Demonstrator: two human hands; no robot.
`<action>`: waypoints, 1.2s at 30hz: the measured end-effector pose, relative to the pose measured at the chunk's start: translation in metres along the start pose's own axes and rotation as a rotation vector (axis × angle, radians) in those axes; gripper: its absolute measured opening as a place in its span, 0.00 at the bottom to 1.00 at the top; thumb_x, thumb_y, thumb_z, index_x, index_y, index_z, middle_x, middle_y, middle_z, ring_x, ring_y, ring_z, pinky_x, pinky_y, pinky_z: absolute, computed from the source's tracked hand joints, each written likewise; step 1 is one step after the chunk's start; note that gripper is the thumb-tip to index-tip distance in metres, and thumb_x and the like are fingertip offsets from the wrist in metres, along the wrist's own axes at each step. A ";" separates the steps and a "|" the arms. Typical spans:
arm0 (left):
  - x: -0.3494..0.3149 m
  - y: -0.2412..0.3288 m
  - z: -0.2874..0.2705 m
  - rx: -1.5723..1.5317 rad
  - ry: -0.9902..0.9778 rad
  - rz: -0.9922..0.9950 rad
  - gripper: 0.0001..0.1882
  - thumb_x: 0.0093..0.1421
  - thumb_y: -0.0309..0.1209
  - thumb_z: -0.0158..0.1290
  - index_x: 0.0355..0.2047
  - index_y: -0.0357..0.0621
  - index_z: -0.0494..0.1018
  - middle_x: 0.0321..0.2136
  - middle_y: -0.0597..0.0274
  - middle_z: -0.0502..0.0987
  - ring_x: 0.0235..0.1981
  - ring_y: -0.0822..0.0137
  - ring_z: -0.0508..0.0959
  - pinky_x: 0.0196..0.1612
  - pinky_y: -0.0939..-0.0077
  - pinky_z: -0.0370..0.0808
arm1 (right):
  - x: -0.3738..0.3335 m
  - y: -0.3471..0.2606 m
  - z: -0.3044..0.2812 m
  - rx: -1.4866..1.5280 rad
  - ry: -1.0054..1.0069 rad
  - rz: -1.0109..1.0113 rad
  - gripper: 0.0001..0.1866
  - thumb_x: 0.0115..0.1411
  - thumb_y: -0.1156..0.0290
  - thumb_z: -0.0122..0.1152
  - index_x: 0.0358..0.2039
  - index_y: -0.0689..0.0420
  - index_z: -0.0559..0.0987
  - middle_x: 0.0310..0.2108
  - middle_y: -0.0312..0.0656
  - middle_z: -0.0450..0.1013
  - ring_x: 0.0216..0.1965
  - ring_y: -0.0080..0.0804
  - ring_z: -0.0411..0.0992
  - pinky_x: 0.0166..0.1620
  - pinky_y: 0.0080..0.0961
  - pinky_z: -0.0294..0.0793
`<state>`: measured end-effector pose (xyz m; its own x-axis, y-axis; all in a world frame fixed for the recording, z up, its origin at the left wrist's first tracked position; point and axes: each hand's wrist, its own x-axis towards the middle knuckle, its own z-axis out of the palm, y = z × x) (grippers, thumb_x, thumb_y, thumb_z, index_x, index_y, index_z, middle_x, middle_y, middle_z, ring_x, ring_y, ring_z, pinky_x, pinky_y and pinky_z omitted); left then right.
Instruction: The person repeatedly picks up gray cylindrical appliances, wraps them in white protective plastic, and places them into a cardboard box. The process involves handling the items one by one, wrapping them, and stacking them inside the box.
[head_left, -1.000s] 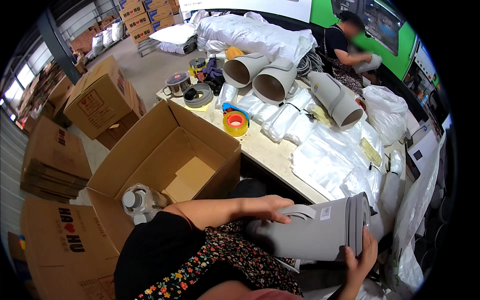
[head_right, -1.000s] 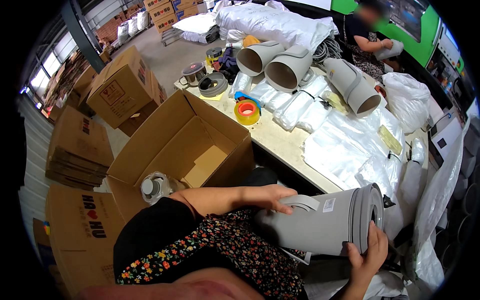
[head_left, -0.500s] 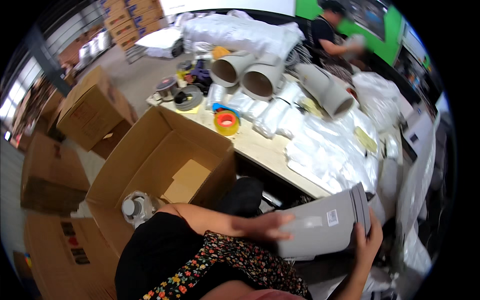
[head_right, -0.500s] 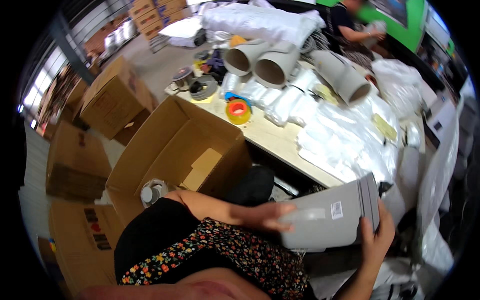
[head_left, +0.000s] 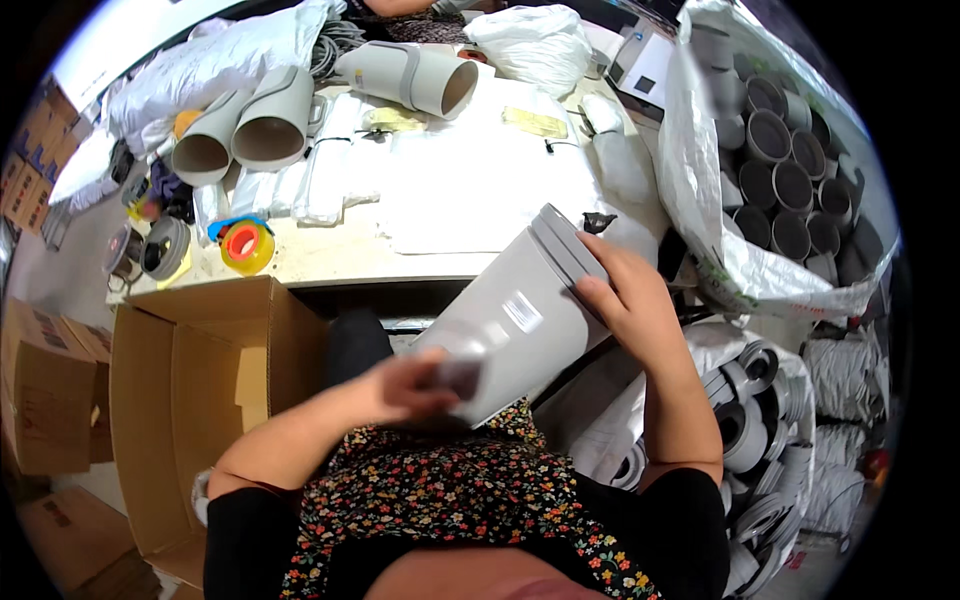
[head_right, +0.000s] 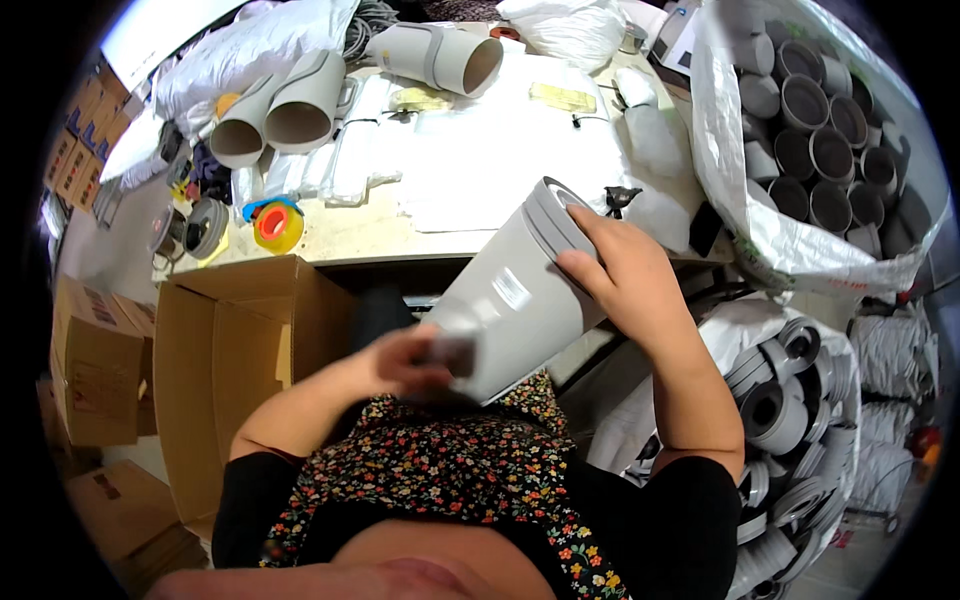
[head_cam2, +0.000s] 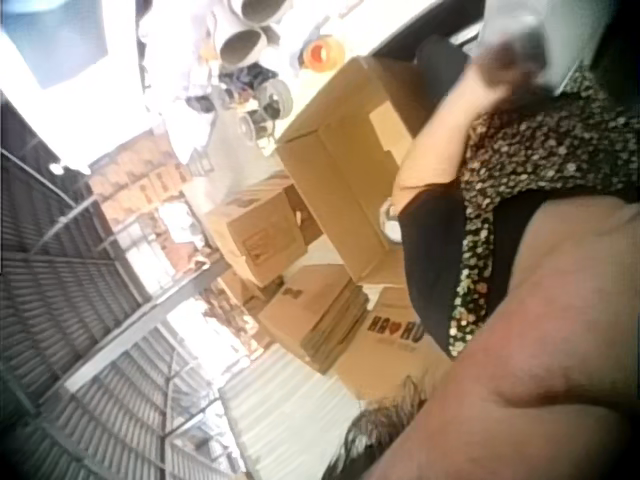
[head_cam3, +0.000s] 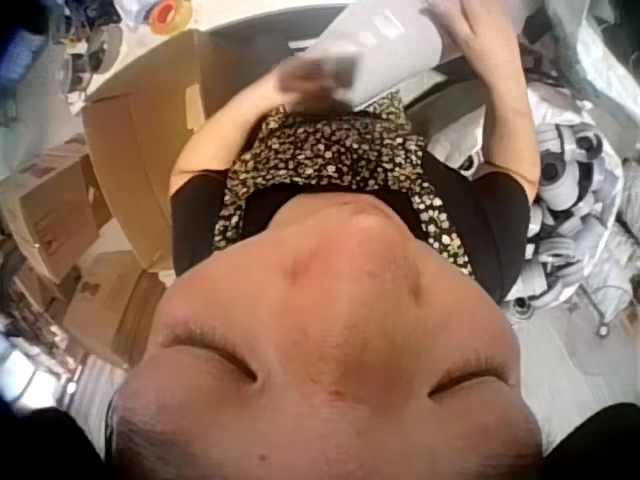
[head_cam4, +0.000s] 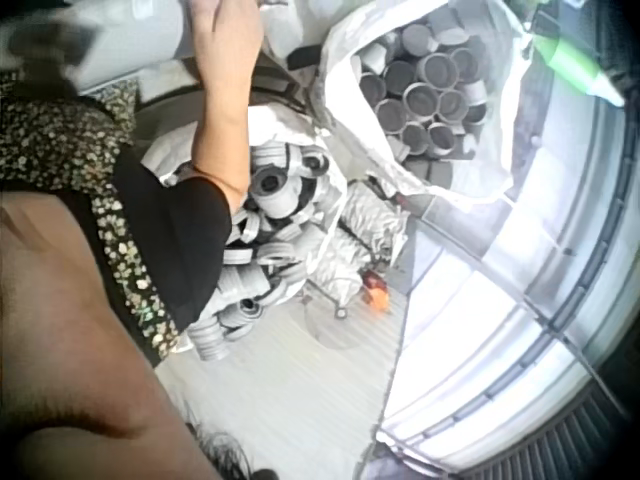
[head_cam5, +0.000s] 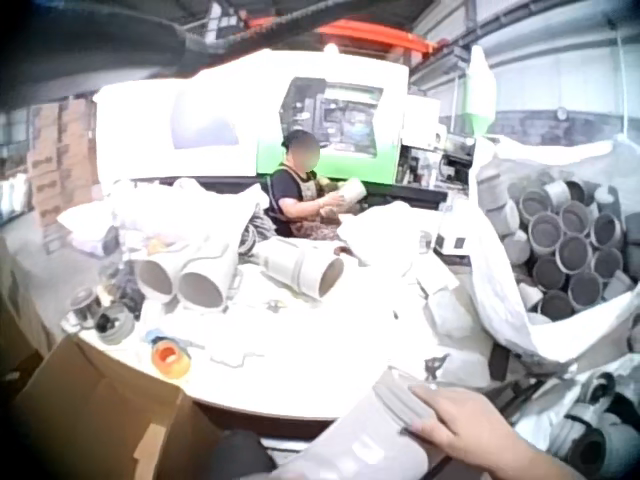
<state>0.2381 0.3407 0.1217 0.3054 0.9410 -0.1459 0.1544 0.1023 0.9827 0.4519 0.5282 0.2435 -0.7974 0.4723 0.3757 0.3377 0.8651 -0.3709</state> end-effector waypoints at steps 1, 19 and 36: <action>-0.006 -0.006 -0.014 -0.424 0.016 0.027 0.26 0.55 0.37 0.57 0.51 0.40 0.64 0.40 0.54 0.75 0.44 0.66 0.75 0.46 0.71 0.71 | -0.003 0.005 -0.003 0.071 0.014 -0.088 0.21 0.59 0.59 0.50 0.43 0.65 0.73 0.37 0.54 0.72 0.40 0.51 0.69 0.45 0.37 0.67; 0.010 -0.101 -0.067 -0.423 0.956 -0.064 0.30 0.64 0.51 0.38 0.57 0.41 0.59 0.57 0.53 0.61 0.59 0.60 0.58 0.60 0.67 0.55 | -0.026 0.058 0.033 0.345 0.109 -0.279 0.29 0.55 0.46 0.50 0.41 0.61 0.77 0.33 0.49 0.72 0.34 0.43 0.70 0.39 0.34 0.68; 0.045 -0.047 -0.018 0.013 0.482 0.321 0.40 0.60 0.59 0.36 0.59 0.35 0.54 0.53 0.44 0.66 0.55 0.51 0.66 0.56 0.65 0.60 | 0.093 0.133 0.260 0.118 0.062 -0.123 0.11 0.55 0.72 0.55 0.37 0.63 0.76 0.44 0.49 0.71 0.49 0.46 0.67 0.54 0.35 0.64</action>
<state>0.2273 0.3838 0.0711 -0.1233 0.9652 0.2308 0.1367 -0.2139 0.9672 0.2924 0.6431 0.0080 -0.7957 0.3765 0.4744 0.1755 0.8930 -0.4145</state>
